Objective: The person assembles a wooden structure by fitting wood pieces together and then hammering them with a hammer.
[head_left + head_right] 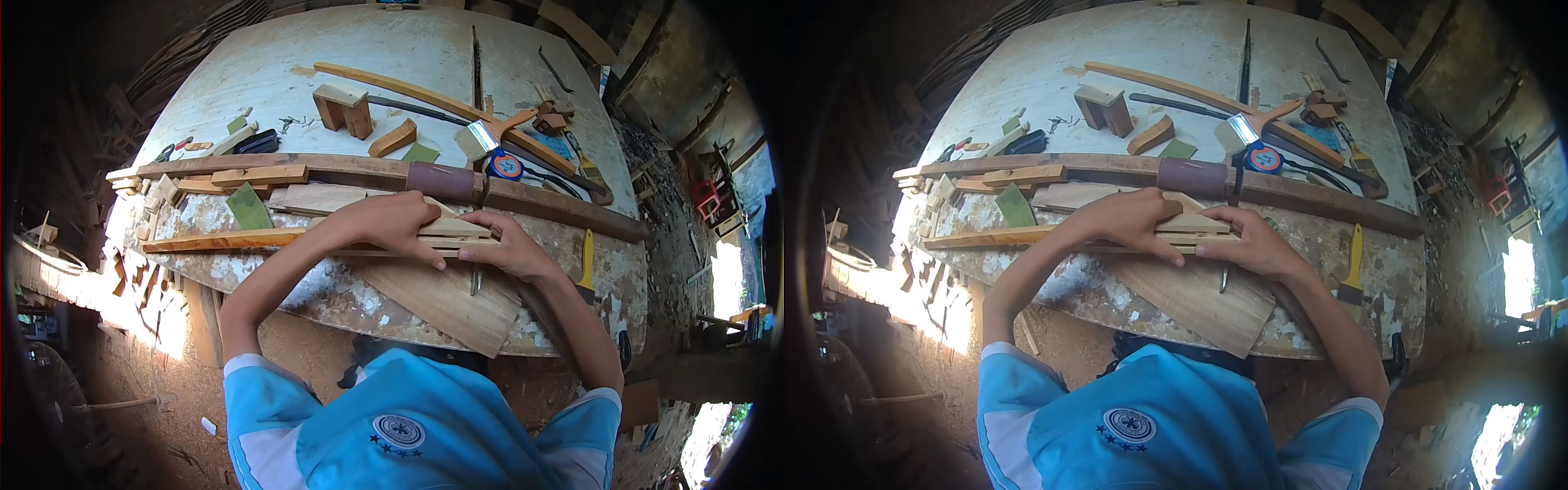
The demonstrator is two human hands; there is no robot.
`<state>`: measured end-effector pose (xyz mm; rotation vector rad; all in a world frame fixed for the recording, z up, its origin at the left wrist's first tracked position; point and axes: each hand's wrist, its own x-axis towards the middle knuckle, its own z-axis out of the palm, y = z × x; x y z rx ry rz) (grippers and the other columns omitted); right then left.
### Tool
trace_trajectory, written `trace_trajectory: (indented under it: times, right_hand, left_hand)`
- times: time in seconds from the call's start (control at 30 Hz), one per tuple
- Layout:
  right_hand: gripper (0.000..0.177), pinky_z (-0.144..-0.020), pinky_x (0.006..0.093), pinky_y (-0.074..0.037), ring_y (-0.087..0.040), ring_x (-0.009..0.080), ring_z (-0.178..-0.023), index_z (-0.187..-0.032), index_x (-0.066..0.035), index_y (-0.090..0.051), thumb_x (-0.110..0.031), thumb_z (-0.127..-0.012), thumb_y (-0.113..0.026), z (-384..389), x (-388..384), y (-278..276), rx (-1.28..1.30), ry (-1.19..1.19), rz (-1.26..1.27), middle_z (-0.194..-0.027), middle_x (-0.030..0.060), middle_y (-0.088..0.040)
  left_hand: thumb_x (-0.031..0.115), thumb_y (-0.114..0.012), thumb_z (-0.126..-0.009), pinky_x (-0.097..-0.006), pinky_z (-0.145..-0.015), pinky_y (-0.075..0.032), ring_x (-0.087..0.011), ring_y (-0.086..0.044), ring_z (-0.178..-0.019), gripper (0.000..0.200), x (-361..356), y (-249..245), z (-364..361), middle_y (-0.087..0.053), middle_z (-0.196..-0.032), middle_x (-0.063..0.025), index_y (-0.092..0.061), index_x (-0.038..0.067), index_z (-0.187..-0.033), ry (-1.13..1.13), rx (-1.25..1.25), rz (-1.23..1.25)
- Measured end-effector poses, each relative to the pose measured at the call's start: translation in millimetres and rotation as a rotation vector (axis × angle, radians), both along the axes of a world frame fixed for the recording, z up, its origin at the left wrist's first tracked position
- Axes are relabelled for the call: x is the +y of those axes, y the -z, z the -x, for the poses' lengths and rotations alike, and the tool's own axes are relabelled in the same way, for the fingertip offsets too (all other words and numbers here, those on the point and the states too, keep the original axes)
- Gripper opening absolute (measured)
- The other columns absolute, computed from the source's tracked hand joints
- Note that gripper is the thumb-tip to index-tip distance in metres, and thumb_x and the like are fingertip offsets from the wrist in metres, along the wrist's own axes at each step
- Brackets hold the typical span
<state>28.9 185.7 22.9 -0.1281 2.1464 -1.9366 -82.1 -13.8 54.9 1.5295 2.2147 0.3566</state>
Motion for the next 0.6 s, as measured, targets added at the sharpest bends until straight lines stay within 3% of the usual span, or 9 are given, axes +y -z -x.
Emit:
trace_trajectory:
  times: [0.3, 0.47, 0.6]
  right_hand:
    - [0.047, -0.084, 0.0261, -0.047, -0.059, 0.0130, -0.092, -0.114, 0.002, -0.057, -0.020, -0.077, -0.075, 9.4, 4.1, 6.6, -0.083, 0.031, 0.009, -0.103, 0.0091, -0.063]
    - [0.045, -0.078, 0.0254, -0.048, -0.060, 0.0127, -0.086, -0.112, 0.002, -0.059, -0.022, -0.077, -0.074, 15.1, -1.8, 2.1, -0.032, 0.012, -0.014, -0.099, 0.0084, -0.063]
    - [0.045, -0.077, 0.0253, -0.049, -0.059, 0.0125, -0.086, -0.112, 0.002, -0.059, -0.022, -0.076, -0.074, 14.7, -0.6, -1.7, -0.065, 0.014, -0.013, -0.099, 0.0081, -0.063]
  left_hand:
    - [0.051, -0.078, -0.064, -0.0379, -0.082, -0.047, -0.0321, -0.061, -0.095, 0.081, -45.9, 7.3, 29.6, -0.063, -0.102, -0.0203, -0.051, 0.001, -0.121, -0.046, -0.263, 0.026]
    - [0.048, -0.078, -0.064, -0.0361, -0.080, -0.048, -0.0293, -0.062, -0.093, 0.075, -46.2, 19.0, 26.1, -0.064, -0.100, -0.0190, -0.057, -0.004, -0.113, -0.070, -0.188, -0.135]
    - [0.048, -0.076, -0.066, -0.0363, -0.079, -0.048, -0.0298, -0.062, -0.092, 0.073, -41.3, 11.0, 22.0, -0.064, -0.100, -0.0207, -0.057, -0.006, -0.112, -0.102, -0.264, -0.157]
